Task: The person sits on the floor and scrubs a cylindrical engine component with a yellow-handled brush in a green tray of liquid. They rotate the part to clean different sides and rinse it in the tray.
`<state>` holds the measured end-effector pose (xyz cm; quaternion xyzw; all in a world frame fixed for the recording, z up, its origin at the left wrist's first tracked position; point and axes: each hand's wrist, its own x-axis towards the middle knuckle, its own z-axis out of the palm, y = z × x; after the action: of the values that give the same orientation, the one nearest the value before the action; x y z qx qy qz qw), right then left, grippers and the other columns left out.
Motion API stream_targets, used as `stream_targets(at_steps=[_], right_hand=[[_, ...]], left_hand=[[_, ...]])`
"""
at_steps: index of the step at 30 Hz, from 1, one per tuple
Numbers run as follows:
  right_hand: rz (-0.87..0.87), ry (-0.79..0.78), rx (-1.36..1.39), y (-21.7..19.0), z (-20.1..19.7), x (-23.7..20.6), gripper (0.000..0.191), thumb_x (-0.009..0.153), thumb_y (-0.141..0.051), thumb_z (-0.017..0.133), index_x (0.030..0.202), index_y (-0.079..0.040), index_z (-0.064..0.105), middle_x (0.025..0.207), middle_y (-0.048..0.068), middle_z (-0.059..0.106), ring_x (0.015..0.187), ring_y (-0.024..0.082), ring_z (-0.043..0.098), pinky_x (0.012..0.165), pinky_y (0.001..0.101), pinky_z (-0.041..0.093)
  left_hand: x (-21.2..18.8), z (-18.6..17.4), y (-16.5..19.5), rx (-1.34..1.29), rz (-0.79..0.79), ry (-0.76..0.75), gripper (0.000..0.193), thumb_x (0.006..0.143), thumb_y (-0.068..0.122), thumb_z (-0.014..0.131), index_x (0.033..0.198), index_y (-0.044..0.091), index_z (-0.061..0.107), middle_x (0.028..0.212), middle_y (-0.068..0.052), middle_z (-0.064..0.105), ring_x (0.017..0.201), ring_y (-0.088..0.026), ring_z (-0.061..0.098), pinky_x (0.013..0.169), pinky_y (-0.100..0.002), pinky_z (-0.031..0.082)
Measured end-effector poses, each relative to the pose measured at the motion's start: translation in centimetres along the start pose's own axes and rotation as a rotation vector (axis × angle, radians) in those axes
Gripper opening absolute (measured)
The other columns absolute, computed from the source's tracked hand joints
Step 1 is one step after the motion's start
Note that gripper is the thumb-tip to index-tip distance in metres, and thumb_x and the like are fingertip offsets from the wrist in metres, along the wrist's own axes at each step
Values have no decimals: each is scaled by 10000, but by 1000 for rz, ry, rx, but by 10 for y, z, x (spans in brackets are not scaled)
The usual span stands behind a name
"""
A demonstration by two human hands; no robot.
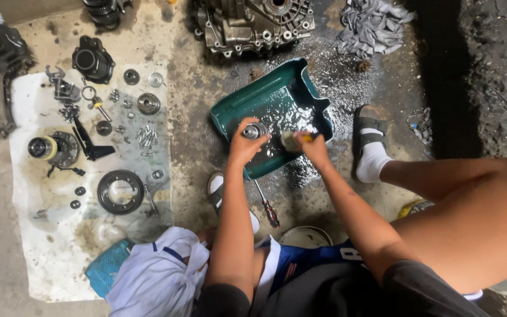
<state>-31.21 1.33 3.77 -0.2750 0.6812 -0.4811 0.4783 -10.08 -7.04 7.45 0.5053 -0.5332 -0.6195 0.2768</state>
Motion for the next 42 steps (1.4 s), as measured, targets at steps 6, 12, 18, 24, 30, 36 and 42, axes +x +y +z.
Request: stream_targets(at_steps=[6,12,18,24,30,36,42], right_hand=[[-456,-191,-516,15,36,-22,252,906,-119,724,1125,4,744,1112,195,745,978,318,735,860,371,570],[-671,-376,-1207,37,40,-8,535,814,9,645,1348,-20,621,1234,243,669,1031,401,682,889,446,554],[-368,-515,-1252,31,49,1,356,847,-81,674,1197,-28,636,1117,224,709,1018,383,694,906,456,557],[-278,-428,-866,6,46,25,310,823,-80,729,1128,-27,709,994,231,731,953,400,696,849,453,550],[182,-118,365,1,-1,19,335,941,-181,691,1229,-13,662,969,119,735,796,256,743,695,349,626],[90,-26,562,-31,-23,4,311,1038,-211,704,1248,12,648,986,125,700,717,177,665,622,311,549],[157,-177,649,-46,15,16,267,995,-195,661,1143,27,665,1060,108,712,891,197,730,738,372,648]], left_hand=[[4,-10,-7,71,-24,82,619,765,110,897,1206,96,463,978,-88,684,725,-142,695,546,-307,591],[7,-22,-4,144,207,-22,631,707,103,913,1248,99,586,1094,-133,690,908,-220,697,719,-361,596],[2,-14,8,291,0,54,787,631,292,958,1246,105,504,1091,-141,692,1016,-252,685,885,-354,547],[-6,-7,8,400,154,86,735,659,153,969,1292,156,595,1220,-199,631,1079,-305,637,909,-393,543],[-6,-5,14,216,10,9,808,584,119,904,1275,167,489,1118,-111,675,1020,-224,686,865,-352,558],[0,1,-1,190,-6,-65,722,644,30,888,1270,110,538,1113,-68,709,1043,-176,693,888,-313,555],[7,13,-17,-125,135,-74,732,633,-108,813,1279,109,544,1126,-32,667,1050,-144,659,878,-286,552]])
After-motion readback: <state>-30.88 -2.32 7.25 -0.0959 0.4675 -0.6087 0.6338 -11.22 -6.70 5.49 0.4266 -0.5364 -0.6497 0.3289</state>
